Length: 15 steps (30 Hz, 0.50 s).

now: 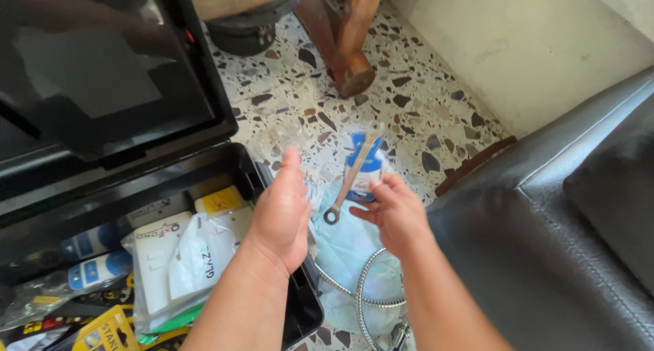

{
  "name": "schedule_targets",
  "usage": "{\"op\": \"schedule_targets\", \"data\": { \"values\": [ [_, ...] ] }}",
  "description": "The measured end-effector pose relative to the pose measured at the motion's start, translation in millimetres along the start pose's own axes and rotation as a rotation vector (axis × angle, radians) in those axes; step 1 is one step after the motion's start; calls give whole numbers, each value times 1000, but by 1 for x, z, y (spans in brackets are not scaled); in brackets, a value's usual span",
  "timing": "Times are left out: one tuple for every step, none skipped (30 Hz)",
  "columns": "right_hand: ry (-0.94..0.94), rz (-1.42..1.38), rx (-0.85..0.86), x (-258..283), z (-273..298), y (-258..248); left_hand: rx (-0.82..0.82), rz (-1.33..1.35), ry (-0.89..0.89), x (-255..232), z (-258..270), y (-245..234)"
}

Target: The person organizes various items into a red and black toolbox. They place electrical sockets, a flexible metal hose, a coiled white extension cord, and a plastic bag into the box, then close and secure the latches.

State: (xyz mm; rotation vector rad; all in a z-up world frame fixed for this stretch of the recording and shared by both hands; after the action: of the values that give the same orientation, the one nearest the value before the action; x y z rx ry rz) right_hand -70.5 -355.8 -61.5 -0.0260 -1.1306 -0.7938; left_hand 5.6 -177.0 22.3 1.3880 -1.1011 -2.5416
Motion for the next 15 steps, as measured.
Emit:
{"op": "schedule_targets", "data": {
  "values": [
    [-3,-13,15,13,8,7,-8,-47,10,-4,3,2],
    [-39,0,42,27,16,18,-16,-94,23,-8,6,3],
    [-75,13,70,39,23,29,-26,-141,36,-13,9,5],
    [-111,26,97,50,31,42,-21,-159,56,-20,11,7],
    [-134,35,125,58,38,54,-16,-176,75,-27,14,8],
    [-156,46,156,65,45,67,-14,-193,96,-34,16,9],
    [-179,56,187,72,51,80,-21,-217,118,-41,19,8],
    [-175,67,204,74,57,92,-32,-241,137,-48,22,6],
    [-171,79,220,74,61,105,-44,-265,157,-55,26,3],
    [-163,91,238,72,66,119,-44,-245,193,-63,32,-3],
    [-148,120,261,69,71,134,-44,-225,229,-70,38,-10],
    [-130,152,287,64,75,149,-48,-204,267,-77,44,-19],
    [-113,183,313,57,77,165,-103,-162,250,-82,49,-33],
    [-92,217,327,48,80,180,-155,-117,231,-85,54,-48],
    [-71,251,340,38,83,194,-206,-72,212,-87,59,-64]
  ]
}}
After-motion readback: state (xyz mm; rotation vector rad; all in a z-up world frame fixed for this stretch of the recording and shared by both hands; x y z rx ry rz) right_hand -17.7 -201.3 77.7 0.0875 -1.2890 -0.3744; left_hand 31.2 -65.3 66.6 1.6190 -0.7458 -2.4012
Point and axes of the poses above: each hand's wrist, its own z-axis away from the middle knuckle, its own y-axis out of the palm, x = y × z, the point moved 6 cm from there along -z, towards the middle knuckle, and after that the axes turned 4 degrees about y, right-handed, at the moved point
